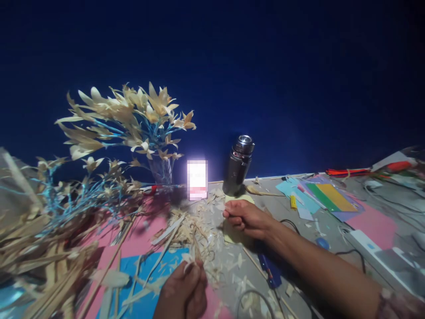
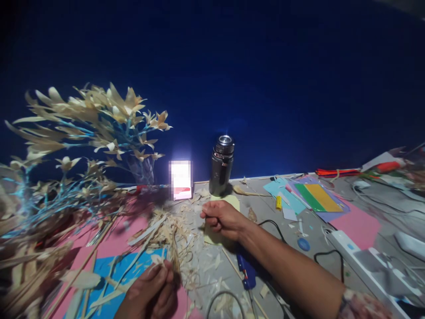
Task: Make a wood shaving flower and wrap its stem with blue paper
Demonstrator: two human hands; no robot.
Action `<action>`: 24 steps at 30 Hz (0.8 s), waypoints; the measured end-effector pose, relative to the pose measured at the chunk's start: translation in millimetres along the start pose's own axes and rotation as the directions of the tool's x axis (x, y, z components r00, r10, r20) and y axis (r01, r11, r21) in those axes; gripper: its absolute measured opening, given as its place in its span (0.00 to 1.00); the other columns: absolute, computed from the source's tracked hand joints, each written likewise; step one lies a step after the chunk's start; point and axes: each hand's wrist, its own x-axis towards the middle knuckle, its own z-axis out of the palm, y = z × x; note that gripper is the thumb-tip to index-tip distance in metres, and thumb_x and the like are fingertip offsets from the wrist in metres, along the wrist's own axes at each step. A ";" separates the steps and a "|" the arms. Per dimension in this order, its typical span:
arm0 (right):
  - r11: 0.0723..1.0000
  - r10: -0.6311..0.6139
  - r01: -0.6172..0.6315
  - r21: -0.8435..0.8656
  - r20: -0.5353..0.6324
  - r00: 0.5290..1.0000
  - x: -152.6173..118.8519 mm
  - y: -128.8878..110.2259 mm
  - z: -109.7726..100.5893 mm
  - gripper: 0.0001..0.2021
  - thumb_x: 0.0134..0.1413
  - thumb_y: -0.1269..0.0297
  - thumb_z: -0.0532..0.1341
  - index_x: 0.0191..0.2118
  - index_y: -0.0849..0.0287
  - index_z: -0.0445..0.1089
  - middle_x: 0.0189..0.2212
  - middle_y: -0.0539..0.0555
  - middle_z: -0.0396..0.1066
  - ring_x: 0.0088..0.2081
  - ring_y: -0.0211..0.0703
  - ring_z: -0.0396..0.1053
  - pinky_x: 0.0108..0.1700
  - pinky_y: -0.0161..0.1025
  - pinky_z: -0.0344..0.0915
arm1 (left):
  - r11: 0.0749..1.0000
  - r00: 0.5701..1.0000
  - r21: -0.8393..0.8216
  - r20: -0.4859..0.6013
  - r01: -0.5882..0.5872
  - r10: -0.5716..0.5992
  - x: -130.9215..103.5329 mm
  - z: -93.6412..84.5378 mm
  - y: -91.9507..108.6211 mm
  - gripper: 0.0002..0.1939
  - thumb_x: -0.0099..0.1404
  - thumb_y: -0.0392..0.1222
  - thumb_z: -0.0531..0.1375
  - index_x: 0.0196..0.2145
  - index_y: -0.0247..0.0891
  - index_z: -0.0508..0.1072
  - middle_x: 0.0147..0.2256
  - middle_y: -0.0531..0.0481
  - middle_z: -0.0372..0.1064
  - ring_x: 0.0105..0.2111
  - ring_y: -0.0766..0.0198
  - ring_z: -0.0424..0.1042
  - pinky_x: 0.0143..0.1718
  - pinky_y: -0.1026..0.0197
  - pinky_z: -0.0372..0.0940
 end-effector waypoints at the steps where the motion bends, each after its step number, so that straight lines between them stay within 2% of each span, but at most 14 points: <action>1: 0.999 0.014 -0.016 0.046 0.031 0.999 -13.8 2.8 7.5 0.25 0.46 0.41 0.72 0.30 0.58 0.65 0.17 0.40 0.54 0.18 0.28 0.42 0.19 0.29 0.42 | 1.000 1.000 -0.002 -0.006 -0.024 0.024 -2.5 4.5 2.1 0.24 0.39 0.35 0.81 0.30 0.34 0.74 0.26 0.49 0.75 0.18 0.73 0.66 0.15 0.73 0.53; 3: 0.979 0.019 -0.032 0.203 0.063 0.998 -40.4 10.6 23.6 0.24 0.47 0.44 0.73 0.30 0.59 0.67 0.15 0.39 0.53 0.17 0.28 0.43 0.19 0.29 0.43 | 0.998 0.998 -0.007 0.043 -0.055 0.055 -8.8 15.3 4.9 0.22 0.41 0.39 0.80 0.30 0.33 0.76 0.24 0.53 0.72 0.18 0.74 0.63 0.17 0.73 0.57; 5: 0.952 -0.018 0.026 0.305 -0.027 0.999 -62.6 19.7 39.3 0.22 0.47 0.48 0.75 0.32 0.61 0.69 0.18 0.43 0.63 0.17 0.26 0.46 0.20 0.29 0.43 | 0.999 0.997 0.009 0.063 -0.046 0.045 -15.3 27.1 4.5 0.21 0.40 0.37 0.80 0.30 0.33 0.76 0.25 0.53 0.72 0.19 0.73 0.64 0.17 0.72 0.60; 8: 0.954 -0.095 0.153 0.258 -0.225 0.970 -84.1 31.5 57.3 0.21 0.48 0.49 0.74 0.33 0.61 0.70 0.26 0.49 0.74 0.18 0.26 0.52 0.21 0.28 0.46 | 0.998 0.993 -0.032 0.104 -0.050 0.053 -23.5 42.6 -2.6 0.19 0.42 0.35 0.79 0.31 0.33 0.78 0.28 0.51 0.74 0.23 0.71 0.70 0.23 0.70 0.67; 10: 0.959 -0.137 0.207 0.196 -0.320 0.937 -91.9 37.2 65.2 0.20 0.49 0.48 0.73 0.33 0.60 0.70 0.26 0.49 0.74 0.19 0.28 0.56 0.22 0.29 0.51 | 0.997 0.989 -0.046 0.129 -0.060 0.065 -27.9 49.3 -9.4 0.17 0.44 0.35 0.79 0.30 0.33 0.78 0.30 0.50 0.75 0.26 0.70 0.71 0.26 0.70 0.69; 13: 0.959 -0.187 0.254 0.125 -0.393 0.900 -100.1 42.6 73.8 0.17 0.51 0.50 0.71 0.33 0.59 0.70 0.26 0.50 0.75 0.24 0.34 0.67 0.27 0.31 0.62 | 0.997 0.987 -0.023 0.140 -0.074 0.076 -33.9 54.8 -18.1 0.18 0.43 0.36 0.79 0.30 0.33 0.78 0.28 0.50 0.74 0.25 0.70 0.72 0.26 0.70 0.69; 15: 0.954 -0.227 0.285 0.090 -0.402 0.887 -105.9 44.8 78.3 0.15 0.53 0.52 0.69 0.34 0.59 0.70 0.28 0.51 0.76 0.28 0.38 0.72 0.32 0.34 0.68 | 0.995 0.985 -0.009 0.145 -0.098 0.098 -38.0 57.2 -21.4 0.20 0.41 0.37 0.80 0.30 0.34 0.78 0.27 0.51 0.74 0.26 0.69 0.72 0.27 0.70 0.69; 17: 0.951 -0.249 0.299 0.071 -0.394 0.885 -112.2 45.4 80.8 0.13 0.54 0.55 0.68 0.34 0.58 0.70 0.27 0.50 0.75 0.29 0.39 0.73 0.34 0.35 0.69 | 0.991 0.979 0.005 0.155 -0.136 0.133 -42.3 59.4 -22.7 0.20 0.39 0.38 0.80 0.30 0.34 0.78 0.27 0.51 0.74 0.26 0.69 0.73 0.27 0.70 0.68; 20: 0.964 -0.237 0.264 0.035 -0.342 0.909 -120.6 42.7 77.8 0.12 0.52 0.57 0.68 0.35 0.58 0.69 0.25 0.48 0.72 0.27 0.38 0.70 0.31 0.34 0.65 | 0.979 0.969 0.070 0.173 -0.192 0.178 -47.4 60.7 -21.4 0.19 0.40 0.40 0.79 0.28 0.35 0.77 0.24 0.52 0.74 0.23 0.68 0.71 0.26 0.68 0.67; 24: 0.964 -0.261 0.267 -0.019 -0.283 0.923 -124.6 36.8 64.0 0.13 0.52 0.54 0.69 0.32 0.59 0.70 0.24 0.47 0.68 0.26 0.36 0.65 0.29 0.33 0.60 | 0.907 0.950 0.299 0.197 -0.295 0.244 -49.6 56.0 -16.2 0.16 0.42 0.42 0.77 0.25 0.35 0.77 0.23 0.51 0.76 0.23 0.66 0.72 0.25 0.66 0.66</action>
